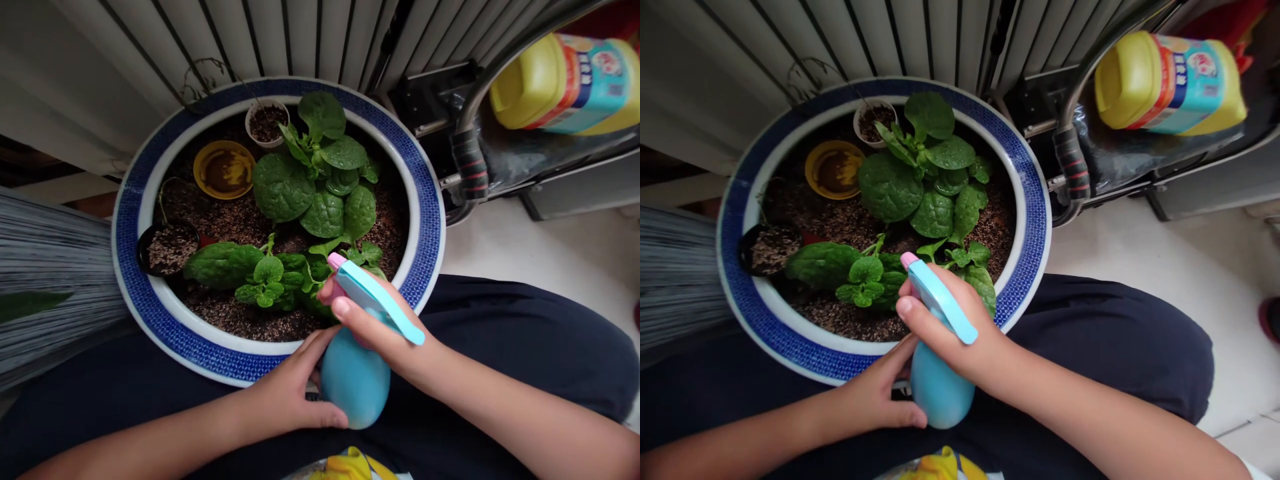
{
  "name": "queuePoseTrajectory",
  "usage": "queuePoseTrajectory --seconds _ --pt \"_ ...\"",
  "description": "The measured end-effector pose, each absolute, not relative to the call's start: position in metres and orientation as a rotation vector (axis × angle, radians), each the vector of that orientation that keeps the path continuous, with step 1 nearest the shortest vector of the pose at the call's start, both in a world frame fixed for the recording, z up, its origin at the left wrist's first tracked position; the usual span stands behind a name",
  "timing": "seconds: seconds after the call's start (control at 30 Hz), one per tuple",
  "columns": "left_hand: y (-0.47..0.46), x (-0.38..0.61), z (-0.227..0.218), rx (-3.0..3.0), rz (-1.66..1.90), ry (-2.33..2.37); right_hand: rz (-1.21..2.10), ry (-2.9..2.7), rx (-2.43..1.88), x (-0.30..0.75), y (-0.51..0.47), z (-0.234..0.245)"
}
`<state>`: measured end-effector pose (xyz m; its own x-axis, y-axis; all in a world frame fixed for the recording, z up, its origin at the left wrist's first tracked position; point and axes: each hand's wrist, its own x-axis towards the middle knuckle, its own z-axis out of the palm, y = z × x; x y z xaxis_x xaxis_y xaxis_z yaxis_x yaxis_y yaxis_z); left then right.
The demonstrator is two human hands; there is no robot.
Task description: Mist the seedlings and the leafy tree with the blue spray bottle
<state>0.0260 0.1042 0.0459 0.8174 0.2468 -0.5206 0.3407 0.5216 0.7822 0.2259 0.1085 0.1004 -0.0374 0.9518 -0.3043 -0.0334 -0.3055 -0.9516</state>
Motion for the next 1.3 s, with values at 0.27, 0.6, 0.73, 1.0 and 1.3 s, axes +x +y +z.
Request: queuePoseTrajectory --seconds 0.27,0.6,0.73,1.0,1.3 --pt "0.102 0.027 0.047 0.994 -0.083 0.712 1.527 -0.989 -1.310 0.232 0.112 0.092" --pt "0.113 0.029 0.063 0.880 -0.112 0.640 1.551 -0.694 -1.342 0.230 0.113 0.089" --pt "0.121 0.029 0.065 0.954 -0.112 0.538 1.521 -0.664 -1.365 0.228 0.117 0.091" --pt "0.123 0.027 0.052 1.024 -0.090 0.539 1.459 -0.643 -1.396 0.229 0.122 0.082" --pt "0.119 0.019 0.027 1.063 0.218 0.589 1.636 -1.181 -1.178 0.227 0.110 0.101"
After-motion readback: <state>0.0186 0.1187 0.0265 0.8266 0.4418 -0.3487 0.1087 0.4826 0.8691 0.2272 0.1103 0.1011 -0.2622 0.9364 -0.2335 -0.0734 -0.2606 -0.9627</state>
